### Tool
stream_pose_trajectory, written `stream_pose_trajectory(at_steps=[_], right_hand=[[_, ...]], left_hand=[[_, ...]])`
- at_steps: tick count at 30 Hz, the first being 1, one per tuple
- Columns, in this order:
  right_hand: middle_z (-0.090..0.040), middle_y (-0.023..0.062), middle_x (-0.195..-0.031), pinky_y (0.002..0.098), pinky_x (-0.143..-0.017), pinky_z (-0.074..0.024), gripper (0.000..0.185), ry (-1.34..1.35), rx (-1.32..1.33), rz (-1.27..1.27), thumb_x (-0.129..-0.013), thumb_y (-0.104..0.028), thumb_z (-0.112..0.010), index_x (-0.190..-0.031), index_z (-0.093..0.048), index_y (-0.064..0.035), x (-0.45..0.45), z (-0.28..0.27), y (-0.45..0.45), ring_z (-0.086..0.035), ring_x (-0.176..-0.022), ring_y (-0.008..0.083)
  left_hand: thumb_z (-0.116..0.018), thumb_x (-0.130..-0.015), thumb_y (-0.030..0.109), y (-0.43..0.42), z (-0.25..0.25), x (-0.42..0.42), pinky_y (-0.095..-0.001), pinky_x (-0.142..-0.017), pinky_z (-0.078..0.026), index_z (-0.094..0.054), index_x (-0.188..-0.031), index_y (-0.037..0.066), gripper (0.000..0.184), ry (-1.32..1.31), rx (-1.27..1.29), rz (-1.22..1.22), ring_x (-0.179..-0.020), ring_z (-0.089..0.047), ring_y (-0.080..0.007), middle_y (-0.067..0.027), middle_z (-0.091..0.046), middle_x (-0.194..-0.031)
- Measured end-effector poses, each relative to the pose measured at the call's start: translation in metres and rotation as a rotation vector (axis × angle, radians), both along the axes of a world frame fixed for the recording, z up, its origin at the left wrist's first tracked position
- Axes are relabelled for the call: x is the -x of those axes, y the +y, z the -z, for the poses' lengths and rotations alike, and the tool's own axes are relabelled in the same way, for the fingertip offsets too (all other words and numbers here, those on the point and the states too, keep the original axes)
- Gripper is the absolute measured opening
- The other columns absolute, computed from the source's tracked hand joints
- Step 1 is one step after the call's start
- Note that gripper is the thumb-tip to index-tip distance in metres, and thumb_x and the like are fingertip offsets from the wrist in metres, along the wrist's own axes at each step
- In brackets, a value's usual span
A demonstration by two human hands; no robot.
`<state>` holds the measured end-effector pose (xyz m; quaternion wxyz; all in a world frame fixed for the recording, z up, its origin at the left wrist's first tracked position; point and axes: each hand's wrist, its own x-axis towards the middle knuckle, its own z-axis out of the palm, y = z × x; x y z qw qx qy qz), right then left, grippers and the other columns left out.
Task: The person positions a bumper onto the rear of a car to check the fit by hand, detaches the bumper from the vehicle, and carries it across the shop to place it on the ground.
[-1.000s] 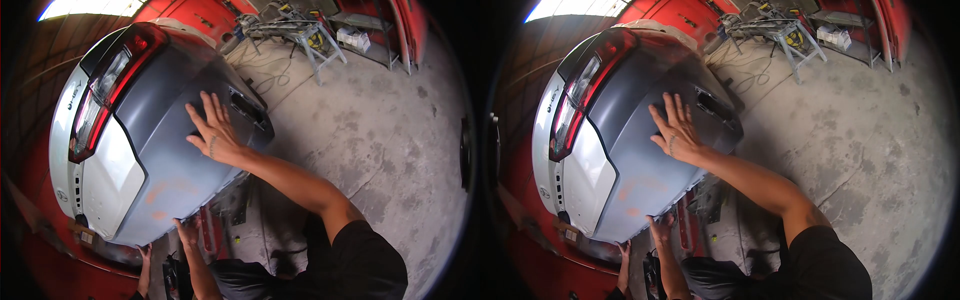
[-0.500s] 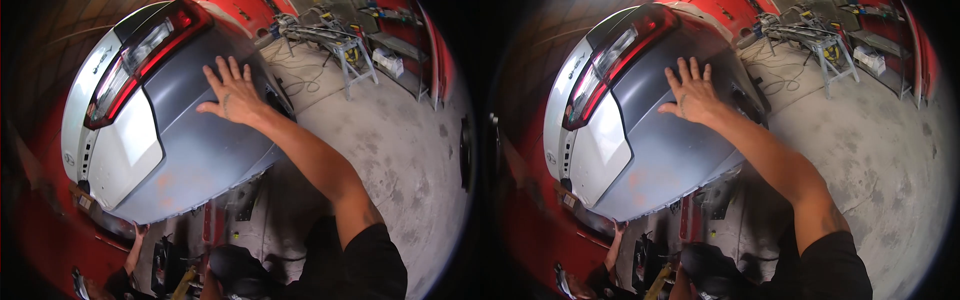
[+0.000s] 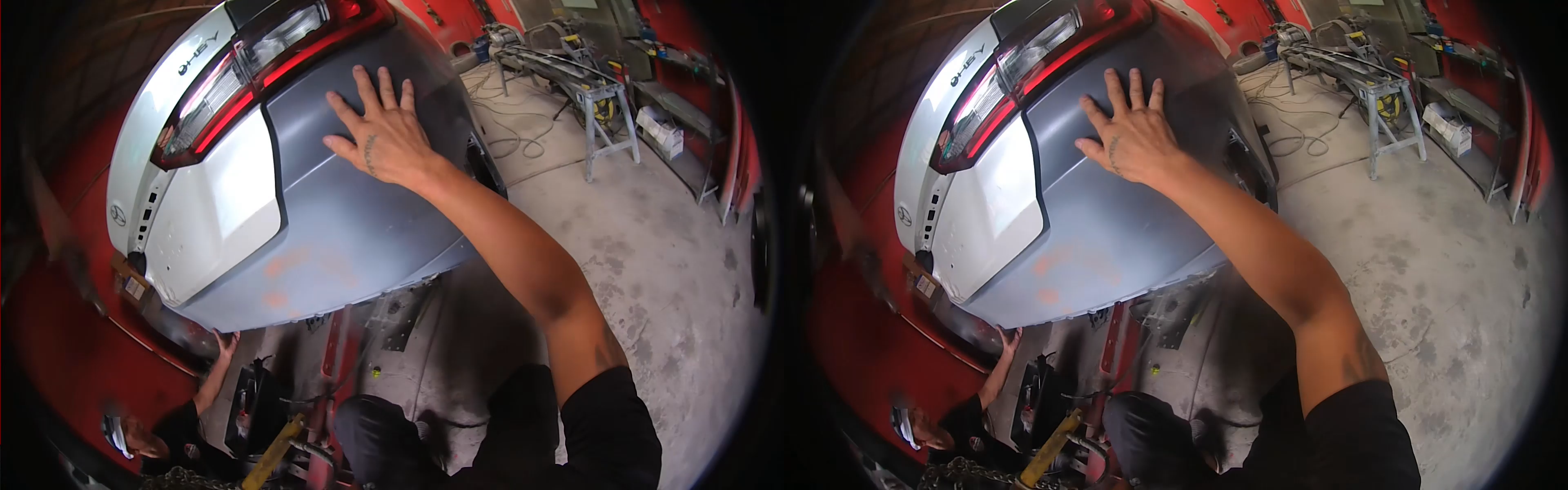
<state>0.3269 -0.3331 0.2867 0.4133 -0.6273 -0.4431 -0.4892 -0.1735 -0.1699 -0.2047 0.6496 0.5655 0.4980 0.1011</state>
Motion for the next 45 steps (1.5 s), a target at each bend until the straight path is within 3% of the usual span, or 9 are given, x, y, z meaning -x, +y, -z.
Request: stream_pose_trajectory(at_steps=[8,12,13,20,29,38,41,43,45], right_hand=[[-0.033,0.0208,-0.163,0.067,-0.116,-0.0255,0.062,-0.044,-0.018,0.267,-0.103,-0.053,-0.046,-0.156,-0.043,-0.0198,-0.004,0.0,0.011,-0.032,-0.147,0.0503],[-0.034,0.0257,-0.16,0.0594,-0.119,-0.0256,0.056,0.057,0.042,0.173,-0.101,-0.026,-0.05,-0.152,-0.043,-0.0011,0.036,-0.003,-0.013,-0.031,-0.147,0.0488],[-0.038,0.0191,-0.16,0.0616,-0.117,-0.0291,0.058,-0.15,0.013,0.289,-0.105,-0.049,-0.046,-0.155,-0.045,-0.02,-0.031,-0.003,0.016,-0.039,-0.145,0.0437],[-0.043,0.0208,-0.157,0.0459,-0.122,-0.0284,0.063,-0.308,-0.045,0.161,-0.104,-0.053,-0.044,-0.153,-0.047,-0.0137,-0.054,-0.007,0.021,-0.04,-0.146,0.0362],[-0.036,0.0208,-0.162,0.0423,-0.124,-0.0247,0.066,-0.182,0.075,0.128,-0.106,-0.052,-0.038,-0.157,-0.04,-0.0101,-0.063,-0.011,0.014,-0.033,-0.151,0.037],[-0.034,0.0201,-0.163,0.0407,-0.125,-0.0206,0.06,-0.224,0.105,0.066,-0.109,-0.043,-0.034,-0.157,-0.038,-0.0072,-0.058,-0.011,0.012,-0.029,-0.153,0.0345],[-0.034,0.0204,-0.163,0.0406,-0.125,-0.0189,0.059,-0.176,0.099,0.008,-0.11,-0.041,-0.035,-0.157,-0.038,-0.0065,-0.044,-0.007,0.012,-0.028,-0.153,0.0339],[-0.033,0.0214,-0.163,0.0407,-0.125,-0.0202,0.059,-0.205,0.112,0.047,-0.109,-0.041,-0.036,-0.157,-0.039,-0.0066,-0.051,-0.006,0.013,-0.029,-0.153,0.0344],[-0.032,0.0231,-0.163,0.0408,-0.124,-0.0222,0.06,-0.069,0.086,0.098,-0.108,-0.043,-0.037,-0.156,-0.04,-0.0067,-0.013,-0.009,0.011,-0.03,-0.152,0.0363]], left_hand=[[-0.064,-0.098,0.048,-0.054,0.06,0.038,-0.0424,-0.085,-0.057,-0.061,-0.13,0.003,0.055,0.01,0.152,-0.09,-0.103,-0.069,-0.0262,-0.0122,-0.067,-0.119],[-0.064,-0.098,0.048,-0.088,0.091,0.057,-0.042,-0.085,-0.057,-0.062,-0.129,0.003,0.054,-0.031,0.243,-0.147,-0.103,-0.068,-0.0256,-0.0117,-0.067,-0.119],[-0.064,-0.098,0.048,-0.098,0.097,0.061,-0.0419,-0.085,-0.056,-0.062,-0.129,0.003,0.054,-0.041,0.264,-0.16,-0.103,-0.068,-0.0254,-0.0116,-0.067,-0.118],[-0.065,-0.098,0.048,-0.095,0.096,0.042,-0.0412,-0.086,-0.056,-0.064,-0.127,0.003,0.053,-0.139,0.266,-0.244,-0.103,-0.068,-0.0242,-0.0107,-0.067,-0.117],[-0.065,-0.103,0.025,-0.068,-0.182,-0.138,-0.0321,-0.093,-0.054,-0.065,-0.126,-0.002,0.036,-0.712,-0.428,0.196,-0.099,-0.067,-0.0149,-0.0086,-0.072,-0.111],[-0.08,-0.084,0.044,-0.108,-0.422,-0.1,-0.0415,-0.062,-0.051,-0.067,-0.101,-0.003,0.052,-1.67,-1.053,0.456,-0.072,-0.063,-0.0332,-0.0139,-0.064,-0.085],[-0.071,-0.087,0.064,-0.097,-0.44,-0.082,-0.0522,-0.098,-0.051,-0.03,-0.153,-0.002,0.102,-1.479,-1.162,1.007,-0.117,-0.061,-0.0408,-0.0262,-0.049,-0.144],[-0.064,-0.092,0.057,-0.114,-0.448,-0.104,-0.0403,-0.054,-0.046,-0.065,-0.098,-0.005,0.062,-1.658,-1.209,0.477,-0.062,-0.057,-0.0288,-0.012,-0.058,-0.078],[-0.051,-0.097,0.06,-0.121,-0.454,-0.115,-0.0384,-0.048,-0.042,-0.063,-0.095,-0.006,0.067,-1.747,-1.205,0.494,-0.057,-0.052,-0.0256,-0.0103,-0.053,-0.074]])
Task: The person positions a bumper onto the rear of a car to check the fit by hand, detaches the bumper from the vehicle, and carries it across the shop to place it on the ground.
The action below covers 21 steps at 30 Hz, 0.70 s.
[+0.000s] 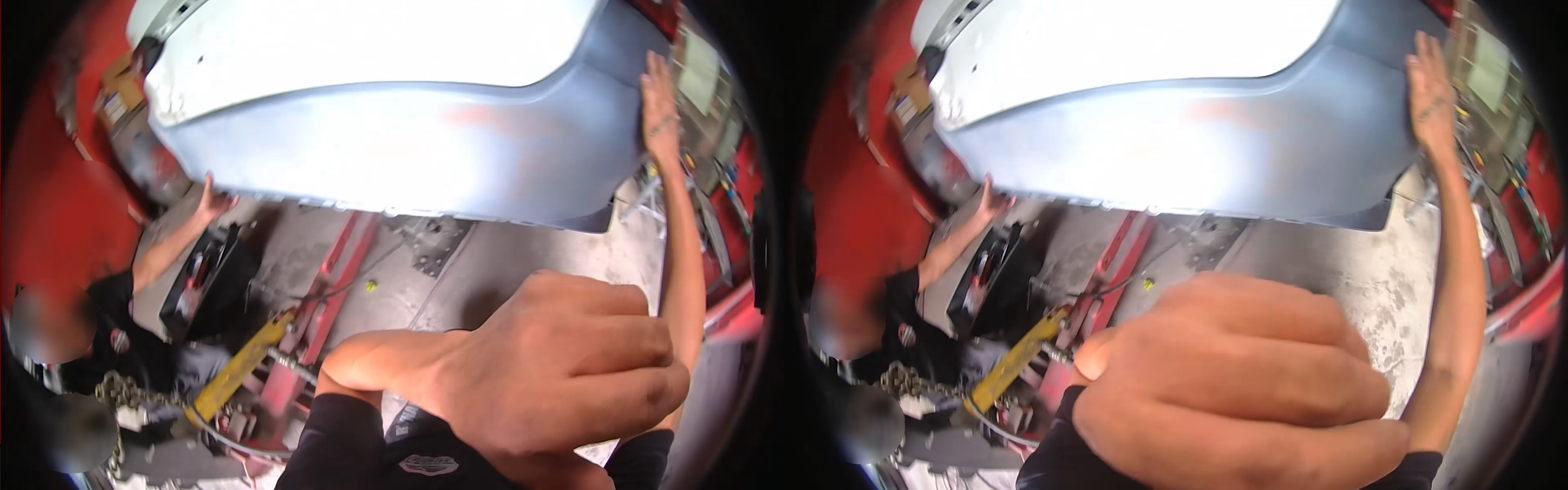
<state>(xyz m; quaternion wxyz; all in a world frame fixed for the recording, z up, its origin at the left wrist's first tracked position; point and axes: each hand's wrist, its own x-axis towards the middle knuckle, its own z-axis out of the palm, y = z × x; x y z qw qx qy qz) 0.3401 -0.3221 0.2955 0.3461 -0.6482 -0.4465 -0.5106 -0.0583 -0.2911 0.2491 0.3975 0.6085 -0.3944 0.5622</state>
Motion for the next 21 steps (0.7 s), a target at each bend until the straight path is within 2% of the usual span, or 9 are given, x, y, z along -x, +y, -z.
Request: stream_pose_trajectory(at_steps=[4,10,11,16,17,18,20,21], right_hand=[[-0.032,0.025,-0.163,0.0423,-0.124,-0.0234,0.063,0.025,-0.013,0.011,-0.107,-0.046,-0.036,-0.156,-0.04,-0.0066,0.006,-0.002,-0.001,-0.031,-0.151,0.04],[-0.03,0.0229,-0.164,0.0474,-0.123,-0.0231,0.064,0.087,0.049,0.052,-0.107,-0.047,-0.034,-0.158,-0.038,-0.0078,0.012,-0.001,-0.007,-0.027,-0.152,0.0436],[-0.029,0.0224,-0.165,0.0502,-0.122,-0.0238,0.064,0.123,0.044,0.062,-0.107,-0.046,-0.035,-0.159,-0.036,-0.0091,0.015,0.0,-0.007,-0.028,-0.15,0.0456],[-0.029,0.0212,-0.165,0.0524,-0.122,-0.024,0.063,0.092,0.03,0.056,-0.107,-0.046,-0.037,-0.159,-0.036,-0.0111,0.007,0.0,-0.005,-0.03,-0.149,0.0469],[-0.029,0.0205,-0.165,0.0525,-0.122,-0.0242,0.063,0.086,0.036,0.059,-0.106,-0.046,-0.038,-0.159,-0.036,-0.011,0.006,0.001,-0.006,-0.031,-0.149,0.0471],[-0.029,0.0205,-0.165,0.0525,-0.122,-0.0242,0.063,0.092,0.022,0.081,-0.106,-0.046,-0.038,-0.159,-0.036,-0.011,0.01,0.001,-0.007,-0.031,-0.149,0.0471],[-0.031,0.0193,-0.165,0.0516,-0.122,-0.0249,0.062,0.132,0.028,0.127,-0.107,-0.045,-0.039,-0.158,-0.037,-0.0101,0.019,0.002,-0.007,-0.032,-0.148,0.0473],[-0.034,0.0191,-0.163,0.0511,-0.121,-0.026,0.06,0.134,0.029,0.162,-0.107,-0.041,-0.038,-0.157,-0.038,-0.0062,0.022,0.003,-0.006,-0.033,-0.148,0.0454]], left_hand=[[-0.054,-0.097,0.054,0.0,-0.015,0.006,-0.0363,-0.048,-0.042,-0.064,-0.094,-0.006,0.061,-0.01,-0.095,-0.012,-0.058,-0.054,-0.0253,-0.0101,-0.054,-0.076],[-0.057,-0.096,0.053,-0.001,-0.033,0.004,-0.0365,-0.048,-0.043,-0.064,-0.095,-0.005,0.059,-0.03,-0.162,0.001,-0.059,-0.055,-0.0255,-0.0101,-0.055,-0.077],[-0.058,-0.095,0.053,-0.001,-0.036,0.003,-0.0365,-0.049,-0.043,-0.064,-0.095,-0.005,0.059,-0.036,-0.175,-0.001,-0.06,-0.056,-0.0255,-0.0102,-0.055,-0.077],[-0.061,-0.094,0.052,0.002,-0.046,-0.016,-0.0368,-0.049,-0.044,-0.064,-0.095,-0.005,0.057,0.009,-0.28,-0.017,-0.061,-0.056,-0.0257,-0.0102,-0.055,-0.078],[-0.072,-0.088,0.042,0.005,-0.046,-0.019,-0.039,-0.06,-0.05,-0.065,-0.1,-0.003,0.047,0.094,-0.341,-0.058,-0.072,-0.062,-0.0284,-0.0114,-0.06,-0.087],[-0.072,-0.088,0.042,0.008,-0.045,-0.03,-0.039,-0.06,-0.05,-0.065,-0.1,-0.003,0.047,0.095,-0.355,-0.036,-0.072,-0.062,-0.0284,-0.0114,-0.06,-0.087],[-0.079,-0.082,0.032,0.019,-0.045,-0.063,-0.044,-0.078,-0.052,-0.065,-0.109,-0.001,0.045,0.13,-0.445,-0.338,-0.091,-0.064,-0.0336,-0.0153,-0.063,-0.099],[-0.08,-0.083,0.033,0.027,-0.046,-0.077,-0.0452,-0.084,-0.054,-0.066,-0.114,-0.001,0.048,0.167,-0.473,-0.429,-0.098,-0.064,-0.0387,-0.0191,-0.064,-0.11]])
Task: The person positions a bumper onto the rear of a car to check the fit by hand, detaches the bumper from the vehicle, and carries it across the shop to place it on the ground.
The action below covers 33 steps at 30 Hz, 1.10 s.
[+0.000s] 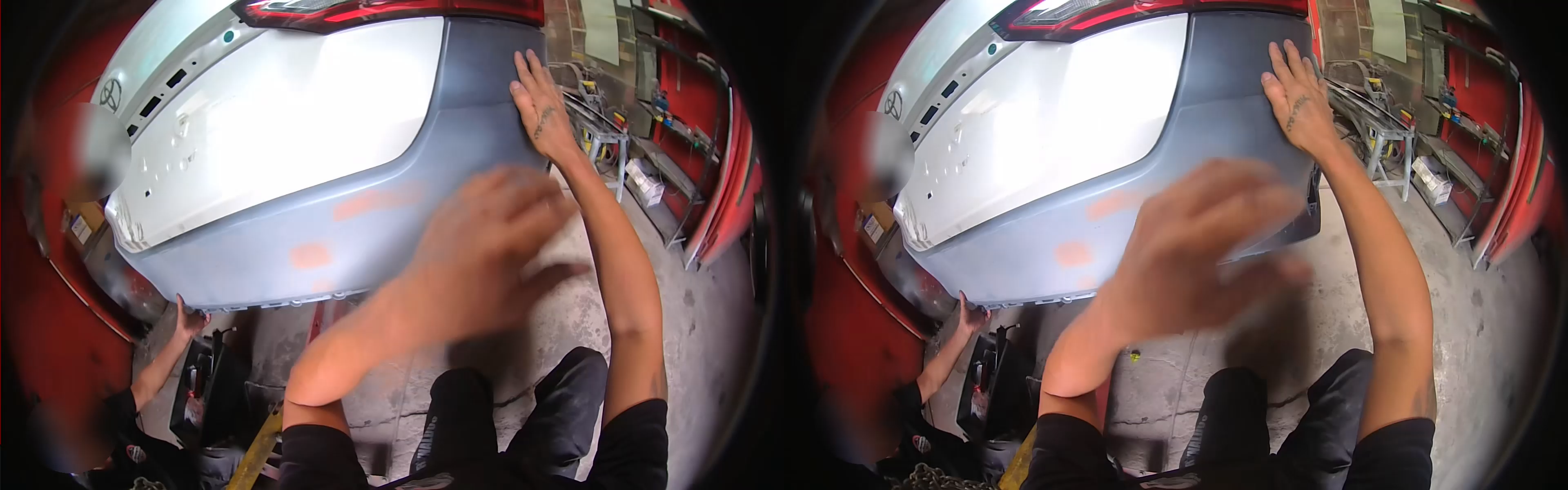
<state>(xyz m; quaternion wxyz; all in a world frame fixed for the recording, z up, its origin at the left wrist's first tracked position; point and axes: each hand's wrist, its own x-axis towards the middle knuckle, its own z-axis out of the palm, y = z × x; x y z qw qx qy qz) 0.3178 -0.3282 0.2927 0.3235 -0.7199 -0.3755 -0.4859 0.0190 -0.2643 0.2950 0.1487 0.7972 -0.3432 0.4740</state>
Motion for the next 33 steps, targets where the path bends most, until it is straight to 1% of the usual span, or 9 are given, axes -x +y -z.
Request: stream_pose_trajectory(at_steps=[1,5,9,15,20,26,29,31,33], right_hand=[[-0.034,0.0191,-0.163,0.0511,-0.121,-0.026,0.06,0.004,0.004,-0.007,-0.107,-0.041,-0.038,-0.157,-0.038,-0.0062,-0.01,0.001,-0.005,-0.033,-0.148,0.0454],[-0.039,0.0225,-0.159,0.0457,-0.123,-0.0245,0.056,-0.236,0.022,-0.135,-0.108,-0.033,-0.038,-0.154,-0.04,0.0,-0.039,0.002,0.0,-0.032,-0.15,0.0404],[-0.038,0.0228,-0.16,0.0445,-0.123,-0.0254,0.053,-0.296,-0.015,-0.207,-0.11,-0.029,-0.033,-0.154,-0.041,-0.0012,-0.044,0.0,0.008,-0.032,-0.149,0.0403],[-0.037,0.0271,-0.159,0.0443,-0.122,-0.0261,0.057,-0.151,-0.09,-0.281,-0.11,-0.037,-0.032,-0.155,-0.041,-0.0033,-0.026,0.002,0.014,-0.033,-0.149,0.041],[-0.037,0.0274,-0.159,0.0446,-0.121,-0.0265,0.059,-0.178,-0.125,-0.269,-0.109,-0.039,-0.032,-0.154,-0.042,-0.0027,-0.031,0.001,0.017,-0.035,-0.148,0.0423],[-0.037,0.0265,-0.16,0.044,-0.122,-0.0253,0.06,-0.232,-0.106,-0.25,-0.108,-0.041,-0.033,-0.155,-0.041,-0.0036,-0.038,0.001,0.018,-0.034,-0.149,0.0406],[-0.035,0.0257,-0.161,0.0434,-0.123,-0.0235,0.062,-0.181,-0.09,-0.283,-0.108,-0.044,-0.034,-0.156,-0.04,-0.0046,-0.037,0.002,0.014,-0.032,-0.151,0.0392],[-0.034,0.0255,-0.162,0.0431,-0.123,-0.0225,0.063,-0.141,-0.087,-0.306,-0.108,-0.046,-0.036,-0.156,-0.039,-0.0052,-0.036,0.0,0.015,-0.03,-0.152,0.0386],[-0.033,0.0249,-0.162,0.0431,-0.124,-0.0215,0.066,-0.057,-0.072,-0.209,-0.107,-0.05,-0.038,-0.157,-0.038,-0.007,-0.034,-0.004,0.016,-0.028,-0.152,0.0389]], left_hand=[[-0.08,-0.084,0.035,0.009,-0.002,-0.013,-0.0464,-0.091,-0.055,-0.067,-0.12,0.0,0.051,0.024,-0.025,-0.108,-0.105,-0.065,-0.0438,-0.0229,-0.065,-0.12],[-0.077,-0.087,0.036,0.037,-0.004,-0.064,-0.0573,-0.114,-0.035,-0.062,-0.131,0.003,0.058,-0.093,-0.092,-0.439,-0.139,-0.042,-0.0482,-0.0283,-0.049,-0.143],[-0.07,-0.09,0.044,0.076,0.013,-0.101,-0.0593,-0.123,-0.019,-0.059,-0.141,0.007,0.064,-0.122,-0.147,-0.704,-0.149,-0.031,-0.0452,-0.0252,-0.043,-0.154],[-0.068,-0.091,0.042,0.092,0.03,-0.077,-0.0587,-0.124,-0.016,-0.061,-0.141,0.013,0.058,-0.173,-0.276,-0.798,-0.151,-0.027,-0.0426,-0.02,-0.04,-0.159],[-0.077,-0.084,0.032,0.089,0.051,-0.041,-0.0607,-0.121,-0.022,-0.066,-0.131,0.009,0.054,-0.142,-0.083,-0.654,-0.149,-0.031,-0.0429,-0.021,-0.045,-0.152],[-0.072,-0.085,0.013,0.102,0.164,0.013,-0.052,-0.11,-0.04,-0.069,-0.112,0.005,0.028,-0.2,0.548,-0.594,-0.125,-0.055,-0.0407,-0.0186,-0.061,-0.129],[-0.069,-0.096,0.02,0.116,0.25,0.023,-0.0367,-0.099,-0.048,-0.069,-0.111,0.003,0.023,-0.172,1.12,-0.629,-0.108,-0.063,-0.0263,-0.0108,-0.067,-0.109],[-0.068,-0.1,0.032,0.148,0.304,0.023,-0.0344,-0.092,-0.05,-0.062,-0.12,0.005,0.034,-0.272,1.551,-0.537,-0.101,-0.06,-0.0184,-0.006,-0.064,-0.111],[-0.068,-0.098,0.043,0.177,0.313,0.042,-0.0411,-0.094,-0.05,-0.043,-0.141,0.005,0.062,-0.249,1.956,-0.312,-0.103,-0.059,-0.0233,-0.0085,-0.057,-0.123]])
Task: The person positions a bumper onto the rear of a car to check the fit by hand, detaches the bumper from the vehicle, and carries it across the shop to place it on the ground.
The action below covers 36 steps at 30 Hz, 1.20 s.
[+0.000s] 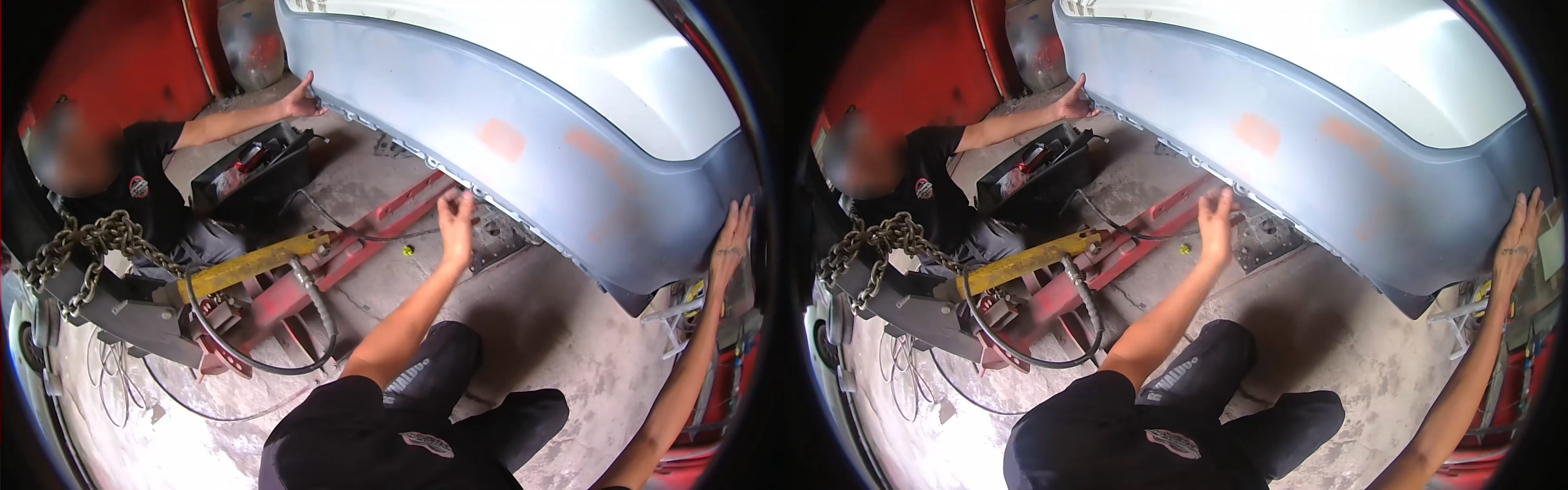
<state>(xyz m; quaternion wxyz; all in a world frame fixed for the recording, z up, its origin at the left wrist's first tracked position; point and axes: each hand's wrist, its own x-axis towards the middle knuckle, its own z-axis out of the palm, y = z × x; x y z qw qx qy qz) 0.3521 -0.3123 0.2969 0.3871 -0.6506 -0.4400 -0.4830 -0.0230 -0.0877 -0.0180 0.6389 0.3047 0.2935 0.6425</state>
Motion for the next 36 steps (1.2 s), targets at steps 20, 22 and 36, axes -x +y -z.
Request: stream_pose_trajectory(at_steps=[20,22,36], right_hand=[[-0.036,0.0227,-0.161,0.0446,-0.123,-0.0212,0.066,-0.123,0.059,0.045,-0.108,-0.05,-0.033,-0.157,-0.038,-0.0049,-0.017,0.002,0.003,-0.028,-0.151,0.0417],[-0.036,0.0221,-0.161,0.0447,-0.123,-0.0214,0.067,-0.151,0.078,0.055,-0.108,-0.05,-0.033,-0.157,-0.037,-0.0045,-0.02,0.001,0.003,-0.028,-0.15,0.042],[-0.037,0.0158,-0.163,0.0439,-0.124,-0.0205,0.065,-0.103,0.065,0.041,-0.108,-0.048,-0.03,-0.15,-0.047,-0.0006,-0.01,0.0,0.004,-0.027,-0.151,0.0419]], left_hand=[[-0.031,-0.105,0.065,0.051,-0.022,0.021,-0.0517,-0.098,-0.049,-0.034,-0.153,0.016,0.068,-0.523,-0.104,0.618,-0.131,-0.053,-0.0275,-0.0098,-0.048,-0.148],[-0.031,-0.104,0.067,0.054,-0.027,0.014,-0.0526,-0.099,-0.05,-0.036,-0.153,0.017,0.07,-0.451,-0.107,0.58,-0.13,-0.053,-0.0272,-0.0095,-0.05,-0.147],[-0.03,-0.109,0.055,0.043,-0.006,-0.007,-0.0525,-0.099,-0.054,-0.045,-0.143,0.006,0.062,-0.647,0.013,0.555,-0.122,-0.063,-0.0346,-0.0164,-0.063,-0.133]])
